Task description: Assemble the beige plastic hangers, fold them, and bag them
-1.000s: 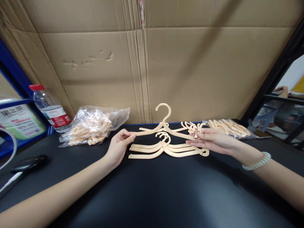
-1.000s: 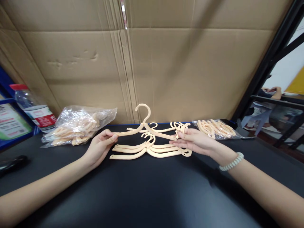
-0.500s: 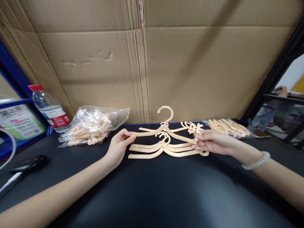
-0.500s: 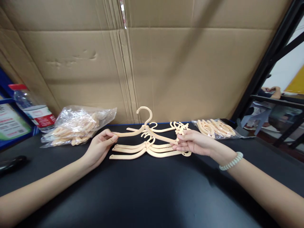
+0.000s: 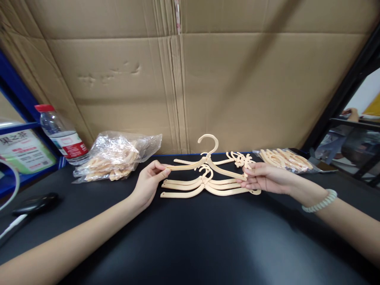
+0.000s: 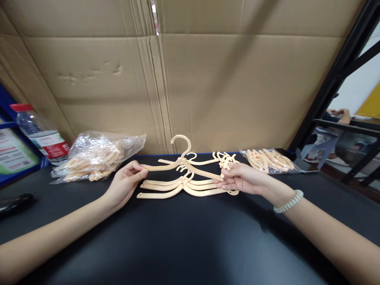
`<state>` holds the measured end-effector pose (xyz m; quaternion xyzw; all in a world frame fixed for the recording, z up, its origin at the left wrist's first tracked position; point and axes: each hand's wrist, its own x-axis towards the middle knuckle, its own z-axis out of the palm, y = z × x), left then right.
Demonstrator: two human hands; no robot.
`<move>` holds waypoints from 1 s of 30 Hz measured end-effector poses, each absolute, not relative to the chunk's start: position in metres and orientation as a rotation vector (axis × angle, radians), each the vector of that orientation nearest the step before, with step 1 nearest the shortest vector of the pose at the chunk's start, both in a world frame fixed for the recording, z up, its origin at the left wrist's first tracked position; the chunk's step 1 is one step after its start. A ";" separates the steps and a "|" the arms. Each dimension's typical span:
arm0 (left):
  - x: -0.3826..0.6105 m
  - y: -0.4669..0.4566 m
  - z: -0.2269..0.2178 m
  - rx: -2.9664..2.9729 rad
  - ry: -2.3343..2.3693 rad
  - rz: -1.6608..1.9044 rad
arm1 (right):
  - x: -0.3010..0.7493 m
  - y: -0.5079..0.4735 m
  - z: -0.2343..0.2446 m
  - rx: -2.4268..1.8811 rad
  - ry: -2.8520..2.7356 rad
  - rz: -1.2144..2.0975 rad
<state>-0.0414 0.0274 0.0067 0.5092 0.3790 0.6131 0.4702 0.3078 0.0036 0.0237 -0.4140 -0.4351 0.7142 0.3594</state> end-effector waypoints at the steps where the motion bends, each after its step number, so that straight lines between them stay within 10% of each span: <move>1: -0.041 0.027 0.007 1.254 0.929 1.502 | 0.308 0.004 0.023 -1.071 -1.123 1.833; 18: -0.041 0.022 0.005 1.686 1.029 1.452 | 0.295 0.002 0.020 -1.118 -1.214 1.353; 30: -0.058 0.013 0.040 3.325 0.715 0.977 | 0.321 0.010 0.036 -0.965 -1.121 1.289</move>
